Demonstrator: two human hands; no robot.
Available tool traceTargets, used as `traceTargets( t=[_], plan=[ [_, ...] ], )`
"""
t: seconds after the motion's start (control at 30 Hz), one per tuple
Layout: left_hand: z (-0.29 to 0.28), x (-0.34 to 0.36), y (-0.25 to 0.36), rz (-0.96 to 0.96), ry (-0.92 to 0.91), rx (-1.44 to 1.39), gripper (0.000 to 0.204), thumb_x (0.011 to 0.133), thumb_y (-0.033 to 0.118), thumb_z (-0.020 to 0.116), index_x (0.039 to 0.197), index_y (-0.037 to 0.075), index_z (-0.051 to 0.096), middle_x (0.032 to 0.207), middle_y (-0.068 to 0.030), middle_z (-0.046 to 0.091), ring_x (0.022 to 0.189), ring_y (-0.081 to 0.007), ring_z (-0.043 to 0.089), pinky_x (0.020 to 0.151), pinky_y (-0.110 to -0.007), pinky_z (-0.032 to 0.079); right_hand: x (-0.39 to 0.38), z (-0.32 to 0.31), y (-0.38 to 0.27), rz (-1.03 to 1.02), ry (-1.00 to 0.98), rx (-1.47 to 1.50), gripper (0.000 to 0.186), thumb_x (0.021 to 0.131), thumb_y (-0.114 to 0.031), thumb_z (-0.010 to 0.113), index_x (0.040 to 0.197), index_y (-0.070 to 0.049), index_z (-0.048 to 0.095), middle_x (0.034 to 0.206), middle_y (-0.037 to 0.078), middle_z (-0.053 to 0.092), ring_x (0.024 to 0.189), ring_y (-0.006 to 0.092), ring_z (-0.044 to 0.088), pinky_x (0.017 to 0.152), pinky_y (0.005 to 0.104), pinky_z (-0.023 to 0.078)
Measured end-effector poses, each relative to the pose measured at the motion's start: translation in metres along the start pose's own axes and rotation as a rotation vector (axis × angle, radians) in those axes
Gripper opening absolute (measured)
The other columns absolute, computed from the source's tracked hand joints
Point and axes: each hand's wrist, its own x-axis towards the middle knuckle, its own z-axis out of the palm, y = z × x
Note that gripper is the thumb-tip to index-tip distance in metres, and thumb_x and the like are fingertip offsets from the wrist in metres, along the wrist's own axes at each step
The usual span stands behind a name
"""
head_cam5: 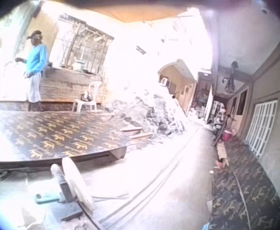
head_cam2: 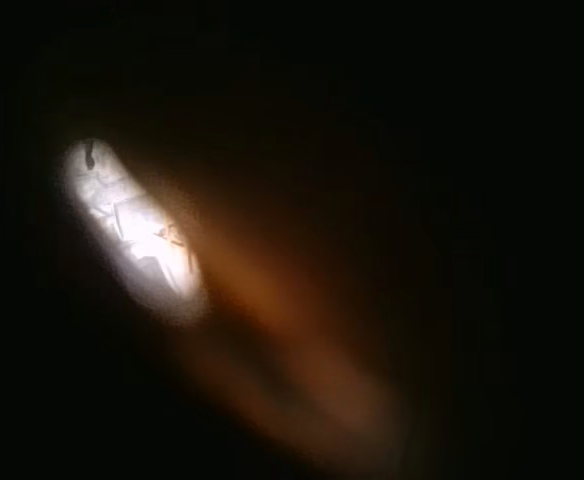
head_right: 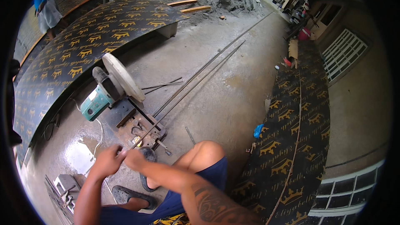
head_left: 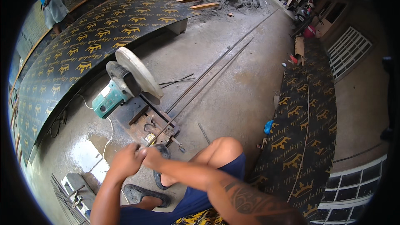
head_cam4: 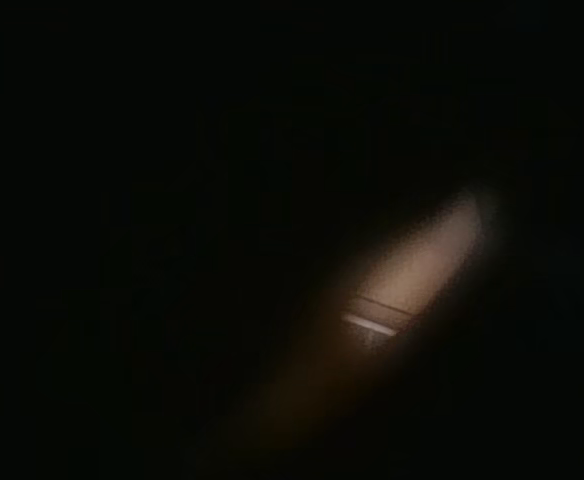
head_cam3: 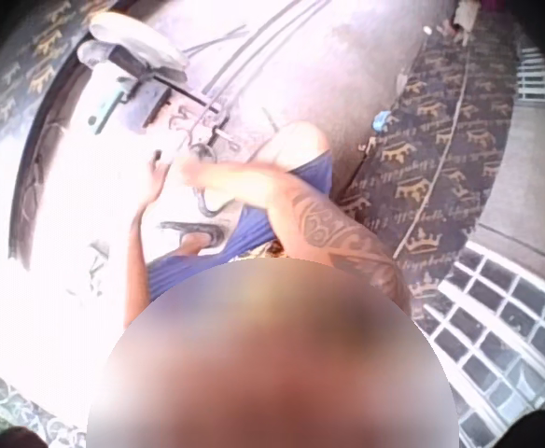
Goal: The person moves a large patterned sheet and places it on the floor. They then use a chop saw to cut several metal rods into shorter pieces, measuring them with a tape measure between cuts.
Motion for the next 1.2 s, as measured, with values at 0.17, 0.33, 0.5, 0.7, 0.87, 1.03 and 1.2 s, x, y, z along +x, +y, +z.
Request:
traceTargets(
  t=[0.17,0.33,0.5,0.7,0.87,1.03,1.2],
  plan=[
    [0.105,0.089,-0.097,-0.391,-0.236,0.164,0.067,0.095,0.059,0.06,0.116,-0.003,0.071,0.118,-0.0291,0.069,0.115,-0.0442,0.065,0.1,-0.047,0.051,-0.009,0.073,-0.091,-0.301,-0.064,0.155,0.032,0.097,-0.019,0.054,0.126,-0.007,0.063,0.123,0.026,0.064,0.122,0.039,0.06,0.102,0.0524,0.048],
    [0.094,0.057,-0.192,-0.43,-0.016,0.155,0.059,0.094,0.063,0.059,0.1,0.007,0.079,0.103,-0.0212,0.075,0.102,-0.04,0.071,0.09,-0.05,0.055,-0.029,0.101,-0.092,-0.436,-0.179,0.051,0.041,0.098,-0.019,0.055,0.137,-0.007,0.057,0.135,0.026,0.058,0.133,0.0382,0.052,0.111,0.0505,0.043],
    [0.07,0.044,-0.293,-0.505,0.055,0.197,0.056,0.095,0.061,0.06,0.101,0.009,0.079,0.103,-0.02,0.075,0.102,-0.038,0.071,0.089,-0.049,0.055,-0.057,0.085,-0.037,-0.227,-0.24,-0.074,0.06,0.096,-0.019,0.058,0.153,-0.008,0.04,0.145,0.021,0.05,0.137,0.0372,0.047,0.114,0.0471,0.04],
    [0.09,0.062,-0.349,-0.499,0.081,0.203,0.052,0.098,0.058,0.057,0.108,0.01,0.076,0.107,-0.018,0.075,0.106,-0.0379,0.07,0.093,-0.049,0.055,-0.045,0.078,-0.023,-0.036,-0.369,-0.136,0.06,0.097,-0.018,0.058,0.153,-0.008,0.04,0.146,0.02,0.048,0.137,0.0365,0.047,0.114,0.0458,0.041],
    [0.111,0.072,-0.375,-0.497,0.072,0.162,0.049,0.099,0.055,0.057,0.111,0.01,0.074,0.108,-0.0178,0.075,0.106,-0.0385,0.07,0.092,-0.049,0.054,-0.031,0.063,-0.034,-0.116,-0.338,-0.087,0.048,0.097,-0.019,0.058,0.143,-0.007,0.052,0.138,0.02,0.059,0.126,0.0381,0.057,0.109,0.0453,0.046],
    [0.112,0.056,-0.408,-0.522,0.058,0.089,0.048,0.098,0.055,0.059,0.112,0.012,0.074,0.11,-0.0165,0.075,0.107,-0.0367,0.07,0.091,-0.05,0.053,0.013,-0.043,-0.105,-0.332,-0.351,-0.096,0.039,0.097,-0.019,0.061,0.133,-0.003,0.061,0.129,0.02,0.065,0.119,0.0378,0.062,0.105,0.0448,0.048],
    [0.102,0.034,-0.412,-0.605,0.02,0.132,0.057,0.093,0.062,0.063,0.115,0.01,0.073,0.108,-0.0177,0.075,0.105,-0.0377,0.07,0.091,-0.049,0.054,0.043,-0.239,-0.189,-0.45,0.382,-0.55,0.039,0.096,-0.021,0.066,0.128,0.001,0.062,0.124,0.02,0.065,0.119,0.0352,0.062,0.104,0.0435,0.047]
  ],
)
